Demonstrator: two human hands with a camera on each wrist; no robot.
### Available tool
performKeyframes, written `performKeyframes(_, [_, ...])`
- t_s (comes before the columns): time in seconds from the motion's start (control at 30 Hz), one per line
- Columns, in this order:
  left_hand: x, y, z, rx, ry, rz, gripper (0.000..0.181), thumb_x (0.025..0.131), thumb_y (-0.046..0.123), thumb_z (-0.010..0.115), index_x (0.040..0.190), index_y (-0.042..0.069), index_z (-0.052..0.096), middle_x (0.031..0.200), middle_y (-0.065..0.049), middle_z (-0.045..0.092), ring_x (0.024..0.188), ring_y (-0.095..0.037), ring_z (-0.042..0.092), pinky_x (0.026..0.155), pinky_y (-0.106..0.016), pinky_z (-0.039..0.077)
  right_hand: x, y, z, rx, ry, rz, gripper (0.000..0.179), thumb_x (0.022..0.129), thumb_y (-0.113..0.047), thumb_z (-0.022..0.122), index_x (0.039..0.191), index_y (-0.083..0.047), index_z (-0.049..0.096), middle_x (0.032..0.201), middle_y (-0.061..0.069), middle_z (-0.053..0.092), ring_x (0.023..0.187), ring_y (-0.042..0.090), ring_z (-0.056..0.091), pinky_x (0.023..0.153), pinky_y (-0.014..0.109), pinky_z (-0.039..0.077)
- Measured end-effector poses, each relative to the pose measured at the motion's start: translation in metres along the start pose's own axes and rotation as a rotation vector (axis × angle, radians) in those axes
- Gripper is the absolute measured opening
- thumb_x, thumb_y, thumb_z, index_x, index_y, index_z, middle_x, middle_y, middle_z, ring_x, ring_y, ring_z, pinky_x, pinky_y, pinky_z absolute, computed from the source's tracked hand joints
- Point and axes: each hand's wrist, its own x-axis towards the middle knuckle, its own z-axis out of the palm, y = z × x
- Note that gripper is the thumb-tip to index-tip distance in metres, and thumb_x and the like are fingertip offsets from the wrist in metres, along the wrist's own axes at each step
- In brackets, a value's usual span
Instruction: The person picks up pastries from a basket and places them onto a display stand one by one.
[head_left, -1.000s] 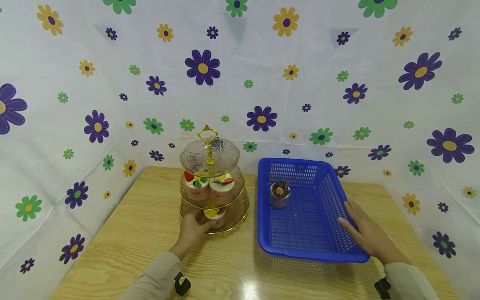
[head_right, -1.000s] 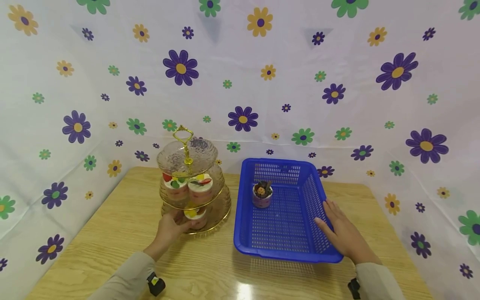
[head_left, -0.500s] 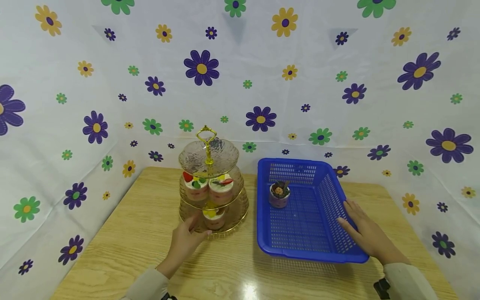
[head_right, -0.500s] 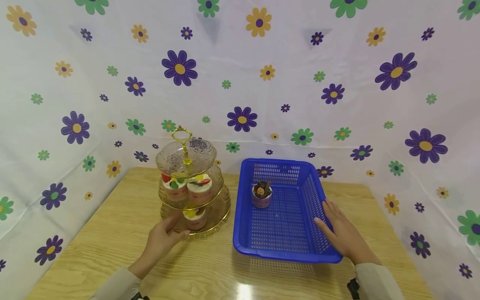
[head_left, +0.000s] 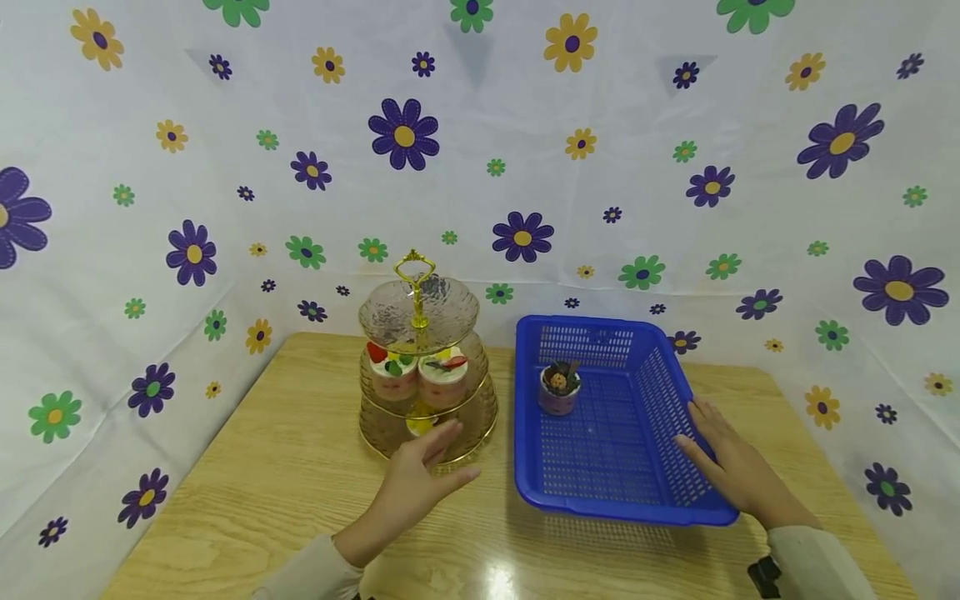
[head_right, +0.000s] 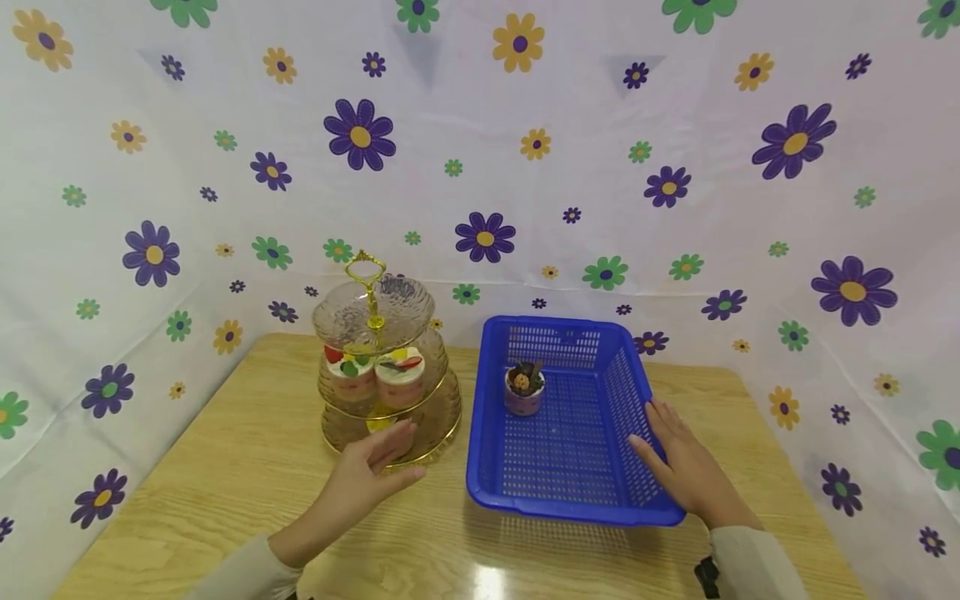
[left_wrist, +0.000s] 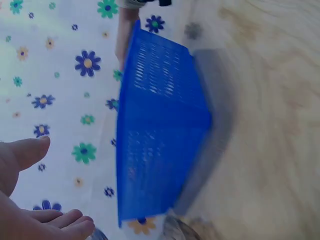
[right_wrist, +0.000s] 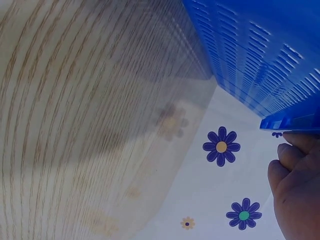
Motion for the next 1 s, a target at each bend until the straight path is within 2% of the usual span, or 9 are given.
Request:
performKeyframes(0.13, [0.022, 0.018, 0.019, -0.052, -0.054, 0.06, 0.072, 0.082, 0.02, 0.077, 0.141, -0.001, 0.042, 0.142, -0.019, 0.047, 0.133, -0.032, 0.043, 0.106, -0.043, 0.038, 0.0, -0.001, 0.0, 0.004, 0.003, -0.01, 0.069, 0.102, -0.038, 0.041, 0.149, 0.007, 0.019, 0.155, 0.028, 0.012, 0.144, 0.043, 0.004, 0.109, 0.066, 0.013])
performKeyframes(0.3, [0.055, 0.045, 0.05, -0.061, -0.046, 0.076, 0.08, 0.082, 0.022, 0.078, 0.145, -0.001, 0.035, 0.148, -0.015, 0.041, 0.138, -0.027, 0.036, 0.11, -0.04, 0.033, -0.001, 0.001, 0.002, -0.004, 0.015, -0.017, 0.068, 0.103, -0.038, 0.041, 0.149, 0.008, 0.019, 0.155, 0.029, 0.013, 0.144, 0.044, 0.005, 0.111, 0.064, 0.011])
performKeyframes(0.4, [0.078, 0.058, 0.07, -0.06, 0.002, 0.041, 0.082, 0.082, 0.024, 0.077, 0.147, 0.001, 0.032, 0.15, -0.013, 0.037, 0.139, -0.026, 0.034, 0.111, -0.037, 0.032, -0.001, 0.001, 0.001, -0.016, 0.021, -0.025, 0.068, 0.103, -0.037, 0.041, 0.148, 0.008, 0.019, 0.155, 0.029, 0.013, 0.144, 0.043, 0.004, 0.112, 0.062, 0.008])
performKeyframes(0.5, [0.099, 0.064, 0.086, -0.064, 0.055, -0.021, 0.083, 0.082, 0.025, 0.077, 0.148, 0.003, 0.031, 0.151, -0.012, 0.036, 0.14, -0.026, 0.033, 0.112, -0.038, 0.031, -0.001, 0.001, 0.0, -0.032, 0.02, -0.037, 0.068, 0.103, -0.037, 0.041, 0.147, 0.01, 0.02, 0.154, 0.03, 0.013, 0.144, 0.044, 0.004, 0.113, 0.06, 0.006])
performKeyframes(0.67, [0.129, 0.061, 0.109, -0.049, 0.122, -0.123, 0.088, 0.08, 0.028, 0.079, 0.149, 0.005, 0.029, 0.151, -0.014, 0.036, 0.137, -0.028, 0.036, 0.107, -0.042, 0.038, -0.001, -0.002, -0.002, -0.071, -0.011, -0.034, 0.07, 0.103, -0.04, 0.039, 0.147, 0.011, 0.018, 0.154, 0.031, 0.011, 0.143, 0.044, 0.0, 0.113, 0.061, 0.006])
performKeyframes(0.73, [0.138, 0.057, 0.119, -0.083, 0.14, -0.177, 0.09, 0.08, 0.027, 0.079, 0.151, 0.007, 0.027, 0.152, -0.014, 0.034, 0.13, -0.03, 0.045, 0.099, -0.044, 0.046, -0.001, -0.002, -0.003, -0.08, -0.02, -0.031, 0.071, 0.103, -0.04, 0.039, 0.148, 0.01, 0.017, 0.154, 0.031, 0.01, 0.144, 0.044, -0.002, 0.114, 0.06, 0.004])
performKeyframes(0.77, [0.141, 0.054, 0.124, -0.095, 0.157, -0.197, 0.091, 0.08, 0.027, 0.08, 0.151, 0.007, 0.026, 0.152, -0.014, 0.034, 0.13, -0.031, 0.045, 0.097, -0.045, 0.047, -0.001, -0.002, -0.003, -0.085, -0.02, -0.031, 0.071, 0.103, -0.04, 0.039, 0.148, 0.01, 0.016, 0.154, 0.031, 0.01, 0.144, 0.044, -0.002, 0.114, 0.059, 0.004])
performKeyframes(0.9, [0.152, 0.043, 0.141, -0.096, 0.24, -0.245, 0.095, 0.077, 0.023, 0.082, 0.15, 0.004, 0.025, 0.152, -0.016, 0.033, 0.132, -0.034, 0.043, 0.103, -0.046, 0.042, -0.001, -0.002, -0.002, -0.098, -0.015, -0.03, 0.071, 0.103, -0.04, 0.039, 0.148, 0.01, 0.016, 0.154, 0.031, 0.01, 0.144, 0.044, -0.002, 0.116, 0.053, -0.001])
performKeyframes(1.0, [0.157, 0.034, 0.151, -0.081, 0.287, -0.291, 0.097, 0.075, 0.019, 0.083, 0.15, 0.0, 0.024, 0.152, -0.018, 0.031, 0.139, -0.034, 0.03, 0.112, -0.046, 0.03, -0.001, -0.003, -0.002, -0.104, -0.013, -0.03, 0.071, 0.103, -0.04, 0.039, 0.148, 0.011, 0.017, 0.154, 0.031, 0.01, 0.144, 0.043, -0.002, 0.117, 0.049, -0.004])
